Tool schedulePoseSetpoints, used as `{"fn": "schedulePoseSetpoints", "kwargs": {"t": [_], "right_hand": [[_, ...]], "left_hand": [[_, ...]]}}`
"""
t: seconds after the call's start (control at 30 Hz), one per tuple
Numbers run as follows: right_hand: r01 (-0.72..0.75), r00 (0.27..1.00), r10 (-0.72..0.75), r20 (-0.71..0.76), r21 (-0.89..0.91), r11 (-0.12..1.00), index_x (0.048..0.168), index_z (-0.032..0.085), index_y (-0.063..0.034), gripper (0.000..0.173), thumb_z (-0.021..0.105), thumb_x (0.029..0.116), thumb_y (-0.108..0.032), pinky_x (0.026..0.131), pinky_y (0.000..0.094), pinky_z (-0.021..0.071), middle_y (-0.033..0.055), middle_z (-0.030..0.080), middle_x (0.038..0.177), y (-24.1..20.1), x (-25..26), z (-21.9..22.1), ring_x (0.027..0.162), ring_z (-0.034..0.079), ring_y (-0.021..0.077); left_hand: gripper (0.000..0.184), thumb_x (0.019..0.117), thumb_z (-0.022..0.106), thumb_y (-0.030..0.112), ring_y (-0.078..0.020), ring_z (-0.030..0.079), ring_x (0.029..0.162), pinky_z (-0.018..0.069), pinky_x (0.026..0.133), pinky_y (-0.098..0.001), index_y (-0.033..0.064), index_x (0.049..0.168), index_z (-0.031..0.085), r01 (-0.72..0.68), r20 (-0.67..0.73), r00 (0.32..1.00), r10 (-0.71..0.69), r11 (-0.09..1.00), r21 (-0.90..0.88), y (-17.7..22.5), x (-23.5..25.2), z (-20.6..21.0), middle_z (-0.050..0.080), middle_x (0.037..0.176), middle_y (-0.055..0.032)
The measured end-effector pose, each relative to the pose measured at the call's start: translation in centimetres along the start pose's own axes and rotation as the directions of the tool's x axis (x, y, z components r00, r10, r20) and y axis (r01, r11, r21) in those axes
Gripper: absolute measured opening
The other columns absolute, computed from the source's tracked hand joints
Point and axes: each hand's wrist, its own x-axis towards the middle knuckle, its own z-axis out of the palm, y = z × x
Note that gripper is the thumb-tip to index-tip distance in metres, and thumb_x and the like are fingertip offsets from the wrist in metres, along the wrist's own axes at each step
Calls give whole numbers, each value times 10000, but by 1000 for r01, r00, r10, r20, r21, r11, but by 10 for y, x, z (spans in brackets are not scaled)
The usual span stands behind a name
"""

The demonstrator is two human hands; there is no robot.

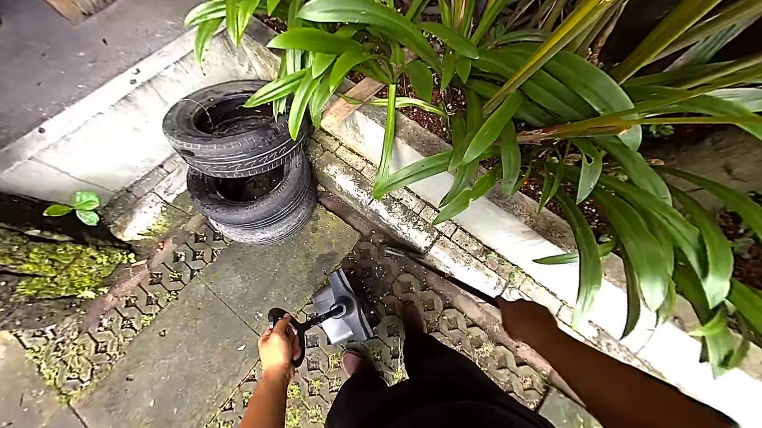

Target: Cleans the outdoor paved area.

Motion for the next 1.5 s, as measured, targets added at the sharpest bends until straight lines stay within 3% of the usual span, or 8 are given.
{"fn": "schedulePoseSetpoints", "kwargs": {"t": [0.23, 0.33, 0.47, 0.6, 0.73, 0.9, 1.2, 1.5], "right_hand": [[145, 903, -231, 363, 248, 958, 1559, 447, -290, 451, 323, 1135, -380, 627, 402, 484, 125, 617, 957, 2, 16, -22, 669, 552, 205], [235, 958, -229, 176, -18, 972, 1486, 545, -201, 412, 422, 1096, -245, 925, 636, 518, 221, 684, 1242, 13, -4, -56, 1107, 668, 413], [42, 995, -58, -85, -181, 983, 1353, 609, -122, 436, 619, 930, -230, 824, 656, 544, 230, 704, 1151, -24, 3, -52, 1068, 683, 451], [113, 982, -95, 163, -100, 989, 1263, 669, -73, 368, 617, 930, -221, 873, 678, 528, 227, 694, 1201, -78, 26, -31, 1107, 674, 419], [100, 929, -167, 331, 209, 973, 1467, 534, -203, 410, 366, 1126, -357, 633, 419, 490, 130, 600, 900, -39, 14, -7, 660, 548, 213], [98, 984, -93, 154, -28, 995, 1424, 596, -198, 379, 437, 1083, -242, 929, 647, 526, 202, 698, 1236, 7, -43, 7, 1127, 676, 406], [-147, 986, 152, 68, -83, 986, 1119, 718, -36, 359, 719, 871, -295, 851, 686, 526, 227, 696, 1199, -144, -50, 30, 1125, 666, 432], [175, 951, -186, 248, 69, 982, 1262, 617, -58, 281, 491, 1049, -189, 661, 473, 509, 154, 610, 888, -136, -38, 20, 710, 588, 254]], "left_hand": [[420, 1077, 534, 266, -97, 300, 323, 300, 314, -255, 117, 693, 453, 11, -88, 996, -7, 999, 40, 7, 15, -7, 344, 457, 18], [436, 1076, 535, 283, -105, 312, 321, 313, 314, -265, 118, 681, 455, 7, -101, 995, -2, 999, 49, 6, 17, -12, 352, 453, 17], [389, 1071, 557, 301, -111, 349, 334, 344, 327, -271, 103, 741, 498, 5, -136, 991, 8, 996, 93, 6, 16, -13, 383, 471, 9], [354, 1063, 567, 356, -138, 398, 365, 391, 361, -316, 71, 852, 572, 7, -184, 982, 43, 964, 265, 8, 19, -8, 435, 517, -16], [409, 1056, 557, 418, -234, 514, 528, 472, 516, -452, 25, 986, 649, 17, -183, 981, 71, 899, 438, 4, 23, -13, 551, 688, -112], [438, 1054, 530, 431, -279, 556, 564, 489, 552, -503, 22, 954, 650, -23, -119, 988, 99, 852, 523, 9, 29, -24, 586, 711, -146], [333, 1066, 535, 338, -187, 457, 475, 435, 478, -400, 44, 950, 641, -66, -24, 996, 83, 912, 405, 21, 21, -33, 497, 621, -60], [279, 1081, 474, 234, -114, 323, 338, 326, 325, -269, 108, 836, 520, 16, 247, 969, -6, 999, -42, -20, 10, -88, 355, 487, 9]]}}
